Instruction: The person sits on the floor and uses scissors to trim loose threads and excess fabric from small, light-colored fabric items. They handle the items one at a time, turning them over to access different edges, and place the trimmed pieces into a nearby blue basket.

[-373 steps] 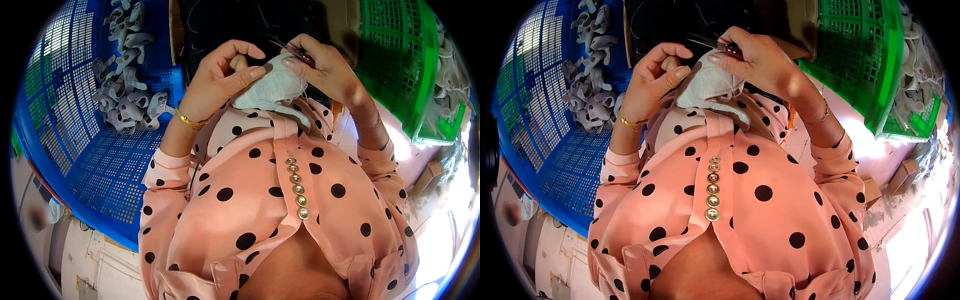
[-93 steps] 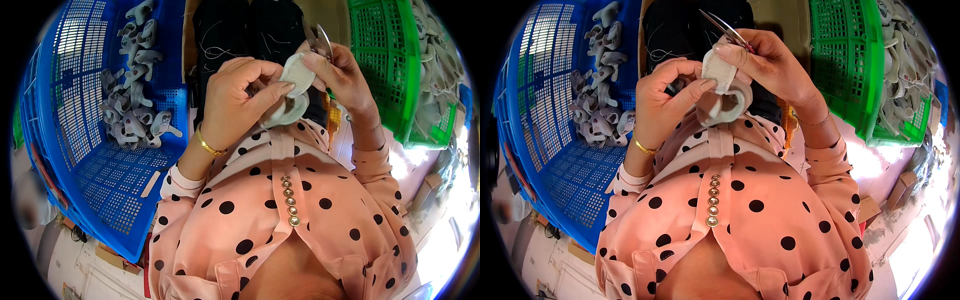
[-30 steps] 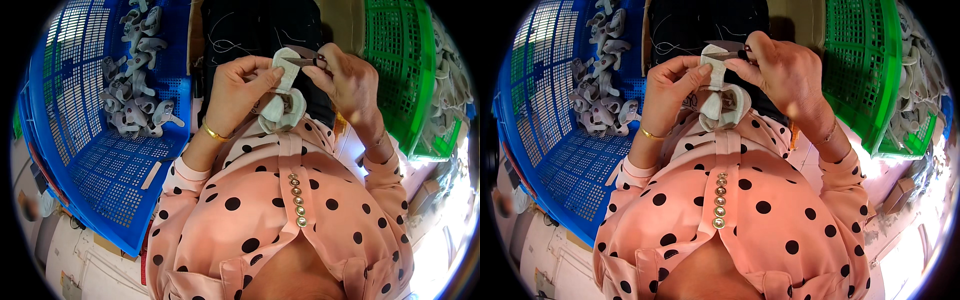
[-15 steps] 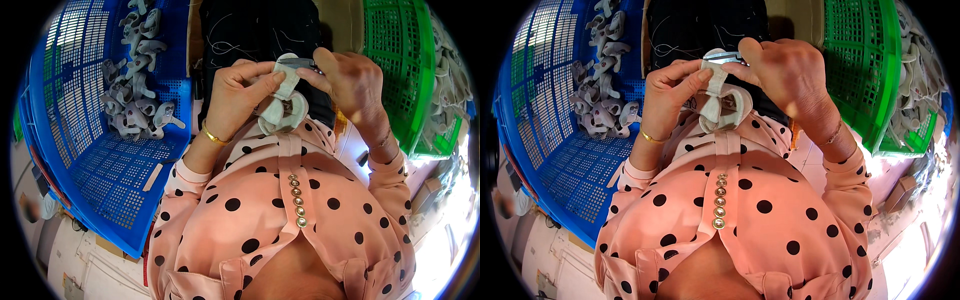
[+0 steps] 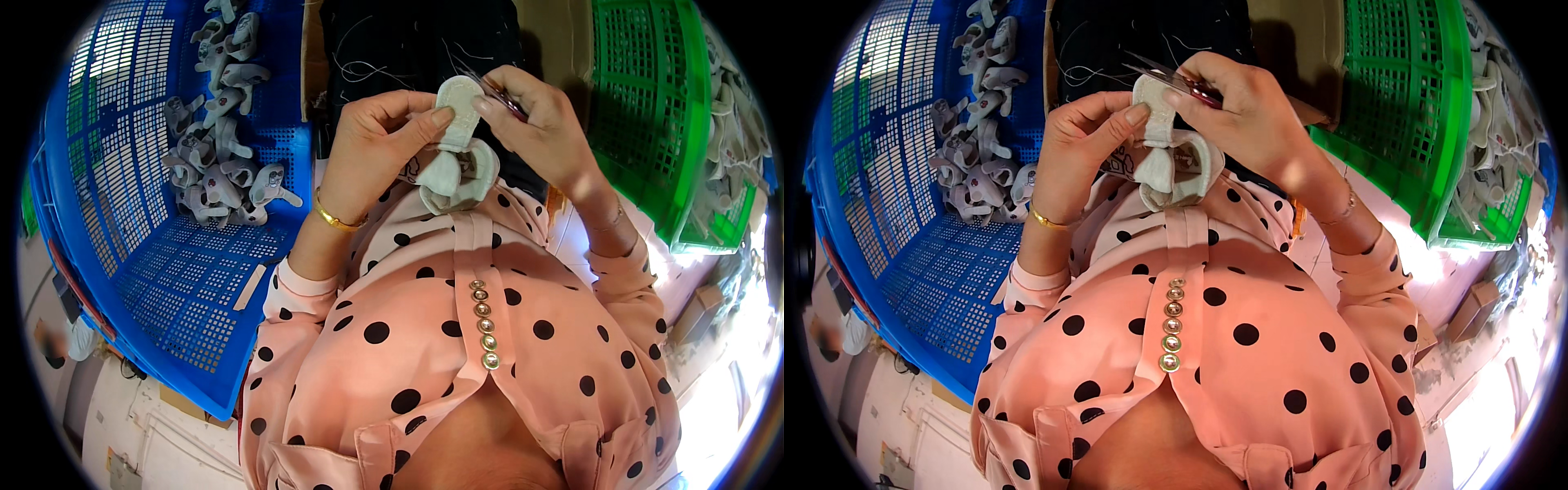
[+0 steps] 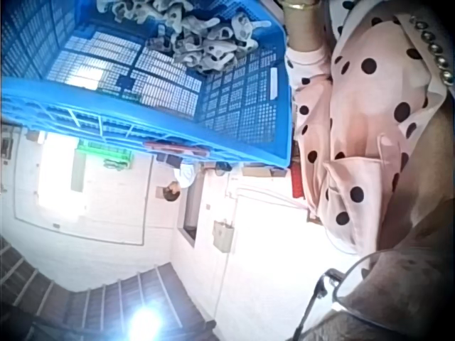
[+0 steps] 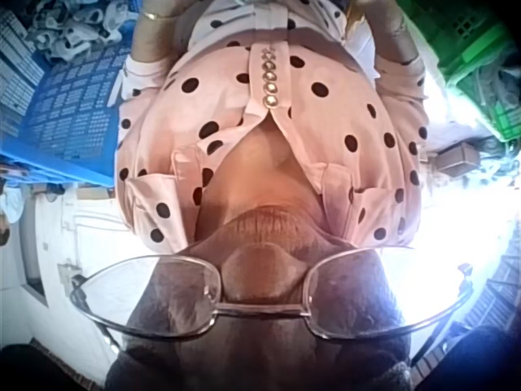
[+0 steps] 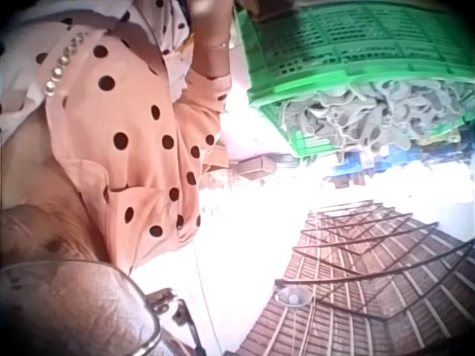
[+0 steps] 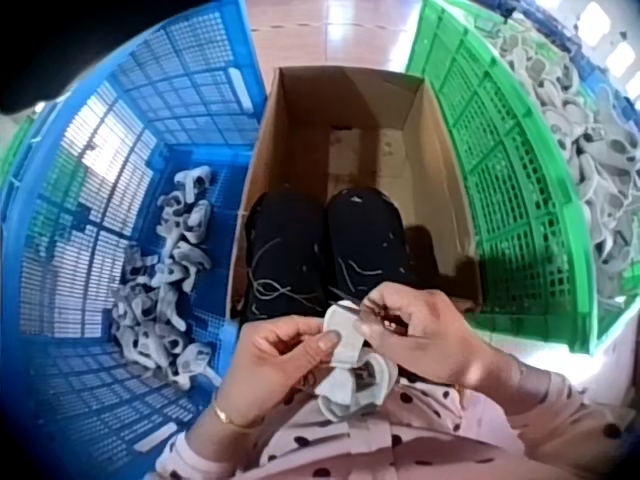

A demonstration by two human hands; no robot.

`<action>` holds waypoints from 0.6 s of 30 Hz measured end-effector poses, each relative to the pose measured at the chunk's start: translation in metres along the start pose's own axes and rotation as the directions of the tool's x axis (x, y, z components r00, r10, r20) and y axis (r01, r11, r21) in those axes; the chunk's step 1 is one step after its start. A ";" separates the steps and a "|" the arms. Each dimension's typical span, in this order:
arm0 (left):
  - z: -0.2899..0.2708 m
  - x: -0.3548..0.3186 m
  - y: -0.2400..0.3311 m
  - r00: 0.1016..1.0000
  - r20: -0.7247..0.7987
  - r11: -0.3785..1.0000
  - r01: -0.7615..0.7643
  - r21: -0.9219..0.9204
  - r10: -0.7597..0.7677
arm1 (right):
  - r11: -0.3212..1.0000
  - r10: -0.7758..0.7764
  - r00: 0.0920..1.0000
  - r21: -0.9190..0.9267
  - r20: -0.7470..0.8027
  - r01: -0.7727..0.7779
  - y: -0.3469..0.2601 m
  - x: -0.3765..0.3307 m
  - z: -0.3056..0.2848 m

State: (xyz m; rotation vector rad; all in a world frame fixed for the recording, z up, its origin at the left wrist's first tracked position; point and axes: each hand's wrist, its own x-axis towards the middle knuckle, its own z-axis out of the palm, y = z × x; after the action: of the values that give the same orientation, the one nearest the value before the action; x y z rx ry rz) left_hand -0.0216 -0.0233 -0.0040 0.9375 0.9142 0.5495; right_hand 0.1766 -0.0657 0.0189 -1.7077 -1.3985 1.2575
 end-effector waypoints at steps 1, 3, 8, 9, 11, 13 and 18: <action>0.001 -0.001 0.003 1.000 0.011 1.000 0.012 0.012 -0.013 | 1.000 -0.010 1.000 0.029 -0.022 0.011 0.005 0.001 0.004; -0.001 -0.001 0.010 0.998 0.045 0.998 0.049 0.037 -0.051 | 0.994 0.045 0.999 0.102 0.001 -0.045 0.004 0.005 0.003; -0.013 0.002 0.011 0.992 0.001 0.991 0.130 0.011 -0.130 | 0.869 -0.405 0.890 -0.392 -0.209 0.303 0.011 0.003 -0.004; -0.015 0.001 0.010 0.991 -0.022 0.991 0.134 -0.004 -0.134 | 0.835 -0.380 0.907 -0.489 -0.180 0.253 0.006 -0.001 -0.010; -0.017 0.000 0.007 0.989 -0.037 0.989 0.142 -0.044 -0.144 | 0.713 -0.423 0.905 -0.630 -0.035 0.309 -0.001 -0.010 -0.017; -0.017 -0.001 0.007 0.987 -0.049 0.986 0.148 -0.071 -0.151 | 0.598 -0.500 0.866 -0.720 0.008 0.352 0.003 -0.012 -0.014; -0.018 -0.002 0.008 0.985 -0.040 0.978 0.162 -0.129 -0.168 | 0.455 -0.585 0.807 -0.794 0.074 0.403 0.007 -0.011 -0.012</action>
State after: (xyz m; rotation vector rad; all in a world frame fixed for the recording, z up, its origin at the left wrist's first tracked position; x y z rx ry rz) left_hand -0.0380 -0.0135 -0.0013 0.7302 0.9819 0.4844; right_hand 0.1902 -0.0766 0.0209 -1.6170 -2.2943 0.0530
